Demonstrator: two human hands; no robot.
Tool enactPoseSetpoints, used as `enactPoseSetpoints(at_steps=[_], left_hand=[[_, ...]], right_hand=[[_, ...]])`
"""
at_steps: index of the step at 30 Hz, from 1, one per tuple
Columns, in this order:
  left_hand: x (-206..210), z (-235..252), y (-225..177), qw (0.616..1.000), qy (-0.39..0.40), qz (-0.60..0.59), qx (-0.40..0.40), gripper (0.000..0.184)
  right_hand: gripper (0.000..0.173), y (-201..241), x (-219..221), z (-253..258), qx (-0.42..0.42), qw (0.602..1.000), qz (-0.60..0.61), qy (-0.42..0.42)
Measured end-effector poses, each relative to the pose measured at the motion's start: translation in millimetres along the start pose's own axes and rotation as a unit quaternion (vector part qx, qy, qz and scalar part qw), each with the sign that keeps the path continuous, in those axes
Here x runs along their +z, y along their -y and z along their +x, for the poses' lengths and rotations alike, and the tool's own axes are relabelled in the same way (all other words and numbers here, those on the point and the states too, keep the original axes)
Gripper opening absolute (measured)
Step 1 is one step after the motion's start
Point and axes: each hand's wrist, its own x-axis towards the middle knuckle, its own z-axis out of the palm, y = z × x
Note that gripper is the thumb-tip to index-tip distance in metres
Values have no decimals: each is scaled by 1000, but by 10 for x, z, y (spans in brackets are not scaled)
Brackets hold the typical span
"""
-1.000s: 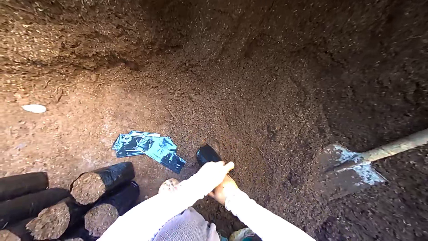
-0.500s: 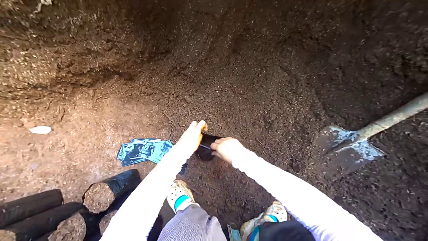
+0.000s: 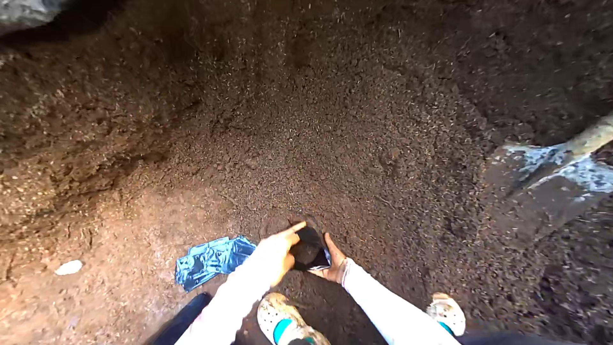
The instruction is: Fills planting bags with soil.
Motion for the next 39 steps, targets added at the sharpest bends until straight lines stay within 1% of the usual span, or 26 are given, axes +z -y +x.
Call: enactPoseSetpoints(at_steps=[2,5,7,11,12,14,15,17,18,19,21,23,25,27,29,31,34,37,38,39], left_hand=[[5,-217,-49,997,-41,-63,28,53],[78,-383,0,975,-148,-141,89,60],[94,-460,-28,957,-180,-202,101,64],[131,-592,-40,917,-221,-314,110,67],[148,-616,-39,907,-223,-338,114,67],[192,-627,-40,898,-218,-362,126,65],[210,-610,-38,899,-213,-358,136,64],[231,-541,-26,906,-203,-340,151,64],[230,-489,-27,908,-198,-339,149,66],[223,-422,-31,908,-192,-348,135,68],[215,-233,-16,906,-173,-379,72,74],[223,36,43,901,-149,-407,0,78],[240,263,70,897,-141,-418,-30,79],[182,342,33,896,-144,-417,-39,77],[114,336,-13,895,-157,-415,-43,75],[94,315,-52,898,-158,-408,-48,75],[85,321,-134,897,-166,-406,-64,72],[117,306,-257,894,-191,-394,-99,55],[134,294,-286,896,-198,-382,-111,56],[159,272,-309,897,-210,-369,-120,63]], right_hand=[[90,106,125,-21,-36,999,15,31],[87,139,371,-114,-80,993,87,26],[84,107,471,-89,-99,982,157,22],[89,41,556,-7,-104,970,216,49],[89,71,616,-4,-114,969,214,50],[84,244,790,21,-174,963,197,55],[84,371,864,102,-201,951,218,88],[93,663,954,375,-225,903,308,195],[97,844,996,473,-249,887,315,227],[99,1034,1022,546,-271,879,306,244],[99,1302,1027,643,-303,888,277,207],[94,1399,984,666,-305,905,251,159],[81,1413,940,565,-317,917,208,126],[69,1436,912,380,-327,919,177,129],[67,1437,900,59,-323,916,165,173],[64,1356,876,-334,-319,916,148,195],[70,1195,858,-857,-284,920,109,248],[67,954,892,-1191,-245,931,69,263],[64,875,900,-1234,-247,934,41,254],[60,808,919,-1267,-256,939,-1,229]])
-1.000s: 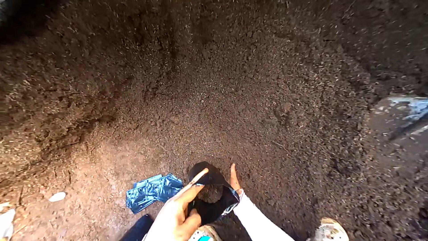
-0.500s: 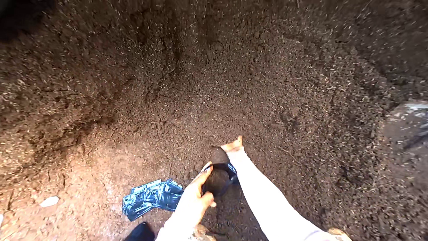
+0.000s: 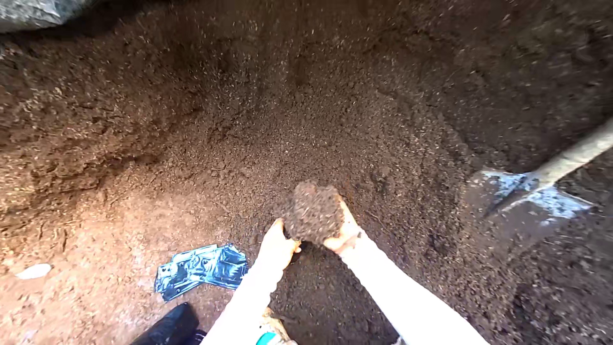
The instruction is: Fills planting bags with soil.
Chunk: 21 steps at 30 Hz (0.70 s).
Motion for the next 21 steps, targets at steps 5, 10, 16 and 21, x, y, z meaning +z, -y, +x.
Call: enactPoseSetpoints(at_steps=[5,10,16,21], left_hand=[[41,-202,94,998,-39,41,7,83],[24,-208,282,996,-10,60,65,83],[-183,-450,51,996,-14,43,79,74],[-341,-533,59,988,-59,22,138,74]], right_hand=[[28,-103,409,-296,-84,926,-341,-137],[61,69,433,-267,-48,567,-816,-96],[35,129,595,-234,17,399,-917,-11],[34,242,605,-318,-118,439,-891,-5]])
